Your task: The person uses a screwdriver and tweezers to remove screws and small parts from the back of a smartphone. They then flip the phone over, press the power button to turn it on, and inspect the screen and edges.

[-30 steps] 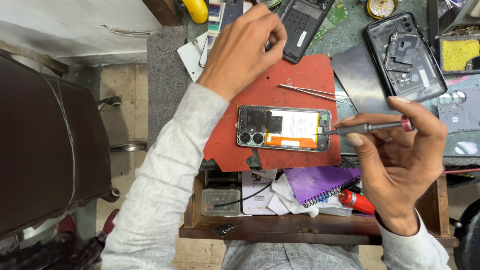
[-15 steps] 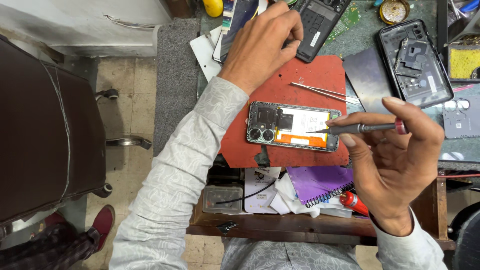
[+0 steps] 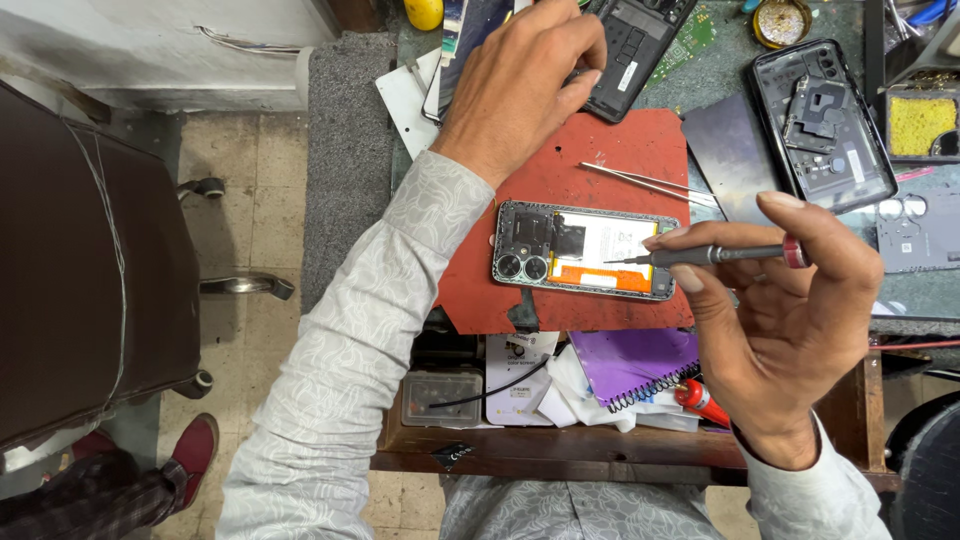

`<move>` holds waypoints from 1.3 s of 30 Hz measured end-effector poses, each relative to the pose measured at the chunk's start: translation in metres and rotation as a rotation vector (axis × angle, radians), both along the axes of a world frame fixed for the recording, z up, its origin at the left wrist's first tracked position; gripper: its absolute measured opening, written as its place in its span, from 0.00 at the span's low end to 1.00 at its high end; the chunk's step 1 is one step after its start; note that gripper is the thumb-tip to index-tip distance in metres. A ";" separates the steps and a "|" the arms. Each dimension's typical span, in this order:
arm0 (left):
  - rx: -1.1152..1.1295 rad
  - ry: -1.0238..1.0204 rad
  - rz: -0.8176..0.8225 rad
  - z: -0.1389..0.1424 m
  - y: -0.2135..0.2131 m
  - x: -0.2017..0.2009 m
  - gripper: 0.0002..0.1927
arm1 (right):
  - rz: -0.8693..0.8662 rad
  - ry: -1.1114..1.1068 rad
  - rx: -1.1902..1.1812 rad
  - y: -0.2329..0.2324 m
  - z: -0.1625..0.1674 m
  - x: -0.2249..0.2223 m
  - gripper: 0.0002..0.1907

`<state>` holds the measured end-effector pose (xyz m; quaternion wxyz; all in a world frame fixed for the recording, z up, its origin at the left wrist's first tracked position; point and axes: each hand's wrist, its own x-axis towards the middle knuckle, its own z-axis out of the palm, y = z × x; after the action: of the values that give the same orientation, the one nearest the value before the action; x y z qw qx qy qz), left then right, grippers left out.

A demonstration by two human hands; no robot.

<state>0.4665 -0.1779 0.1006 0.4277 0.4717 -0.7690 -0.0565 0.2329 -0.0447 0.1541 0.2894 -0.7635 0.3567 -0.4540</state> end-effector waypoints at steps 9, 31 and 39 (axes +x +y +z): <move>0.112 0.184 0.119 0.019 0.108 0.026 0.06 | 0.223 -0.062 0.102 0.000 -0.012 0.029 0.29; 0.307 0.352 0.332 0.001 0.215 0.037 0.14 | 0.178 0.411 -0.235 -0.006 -0.017 0.081 0.27; 0.284 0.438 0.133 -0.001 0.208 0.031 0.15 | 0.146 0.330 -0.243 -0.010 -0.003 0.095 0.18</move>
<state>0.4978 0.0301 0.0995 0.5162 0.5529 -0.6100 -0.2361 0.3280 -0.0542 0.1510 0.1650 -0.8805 0.2858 -0.3403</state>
